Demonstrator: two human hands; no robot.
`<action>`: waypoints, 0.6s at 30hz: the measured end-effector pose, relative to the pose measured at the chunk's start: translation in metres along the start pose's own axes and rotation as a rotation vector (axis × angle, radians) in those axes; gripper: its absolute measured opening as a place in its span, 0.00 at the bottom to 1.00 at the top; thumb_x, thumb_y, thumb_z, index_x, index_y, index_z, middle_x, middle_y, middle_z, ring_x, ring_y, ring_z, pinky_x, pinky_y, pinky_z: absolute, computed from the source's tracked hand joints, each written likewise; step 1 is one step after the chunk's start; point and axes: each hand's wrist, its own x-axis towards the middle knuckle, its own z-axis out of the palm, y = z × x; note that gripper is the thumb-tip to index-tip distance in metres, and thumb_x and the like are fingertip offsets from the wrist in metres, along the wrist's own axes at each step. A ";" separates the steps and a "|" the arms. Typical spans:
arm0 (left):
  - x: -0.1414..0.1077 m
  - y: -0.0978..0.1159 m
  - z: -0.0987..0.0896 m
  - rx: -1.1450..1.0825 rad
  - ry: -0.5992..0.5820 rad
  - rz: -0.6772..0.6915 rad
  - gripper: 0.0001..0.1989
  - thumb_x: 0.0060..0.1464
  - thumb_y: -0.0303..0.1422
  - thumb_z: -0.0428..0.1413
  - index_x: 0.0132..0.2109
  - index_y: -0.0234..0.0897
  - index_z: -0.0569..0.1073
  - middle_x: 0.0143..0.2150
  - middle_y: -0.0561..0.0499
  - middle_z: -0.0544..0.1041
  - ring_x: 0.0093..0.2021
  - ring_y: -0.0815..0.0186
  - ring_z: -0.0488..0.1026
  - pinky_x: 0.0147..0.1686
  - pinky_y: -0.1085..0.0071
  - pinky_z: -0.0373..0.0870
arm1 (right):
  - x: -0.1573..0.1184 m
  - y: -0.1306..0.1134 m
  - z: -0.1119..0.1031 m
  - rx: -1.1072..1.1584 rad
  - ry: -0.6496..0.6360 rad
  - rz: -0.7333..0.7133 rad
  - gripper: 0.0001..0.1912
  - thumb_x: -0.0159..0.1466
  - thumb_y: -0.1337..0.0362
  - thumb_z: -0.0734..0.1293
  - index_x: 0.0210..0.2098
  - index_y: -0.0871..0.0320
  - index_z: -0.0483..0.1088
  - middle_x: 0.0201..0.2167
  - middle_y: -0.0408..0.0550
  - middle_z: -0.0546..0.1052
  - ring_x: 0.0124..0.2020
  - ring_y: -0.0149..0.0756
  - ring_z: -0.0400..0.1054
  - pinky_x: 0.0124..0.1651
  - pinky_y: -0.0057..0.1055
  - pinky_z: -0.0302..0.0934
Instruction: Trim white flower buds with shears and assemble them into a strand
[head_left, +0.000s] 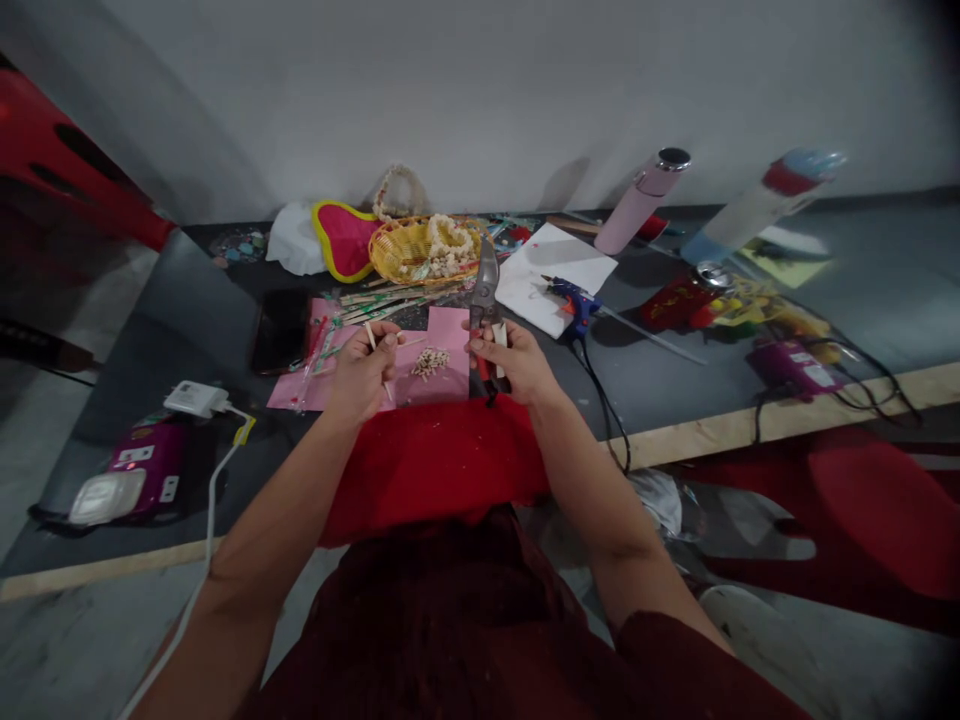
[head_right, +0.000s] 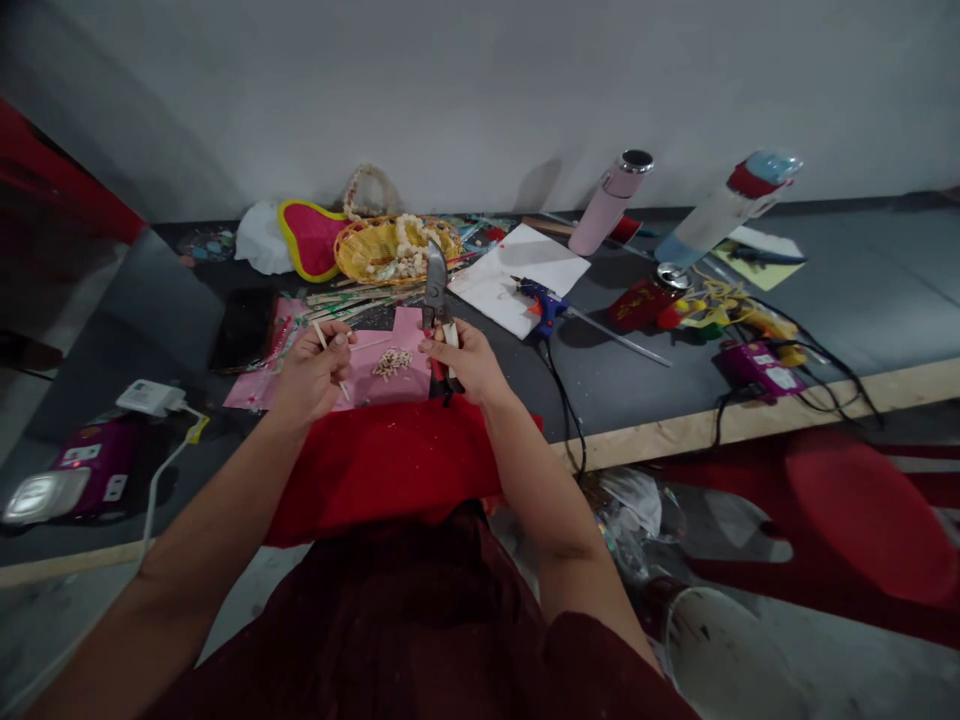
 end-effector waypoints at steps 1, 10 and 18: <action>0.000 0.000 0.000 -0.005 0.002 -0.006 0.08 0.46 0.30 0.61 0.35 0.37 0.70 0.30 0.56 0.70 0.17 0.81 0.52 0.14 0.82 0.48 | -0.002 -0.002 0.000 0.041 -0.022 0.005 0.17 0.54 0.55 0.72 0.32 0.54 0.62 0.36 0.44 0.75 0.29 0.30 0.70 0.30 0.30 0.67; -0.001 0.002 0.002 -0.021 -0.002 -0.059 0.11 0.44 0.30 0.63 0.35 0.36 0.70 0.30 0.56 0.71 0.17 0.81 0.52 0.14 0.81 0.47 | -0.012 -0.021 0.000 0.253 -0.124 0.042 0.17 0.54 0.55 0.72 0.33 0.54 0.62 0.51 0.50 0.73 0.46 0.42 0.72 0.38 0.41 0.72; -0.001 0.002 0.000 -0.039 0.007 -0.071 0.12 0.42 0.30 0.64 0.35 0.37 0.69 0.31 0.55 0.72 0.18 0.81 0.52 0.15 0.82 0.48 | -0.006 -0.008 -0.008 -0.392 0.113 -0.300 0.09 0.62 0.56 0.63 0.39 0.53 0.64 0.52 0.49 0.71 0.44 0.37 0.69 0.45 0.39 0.66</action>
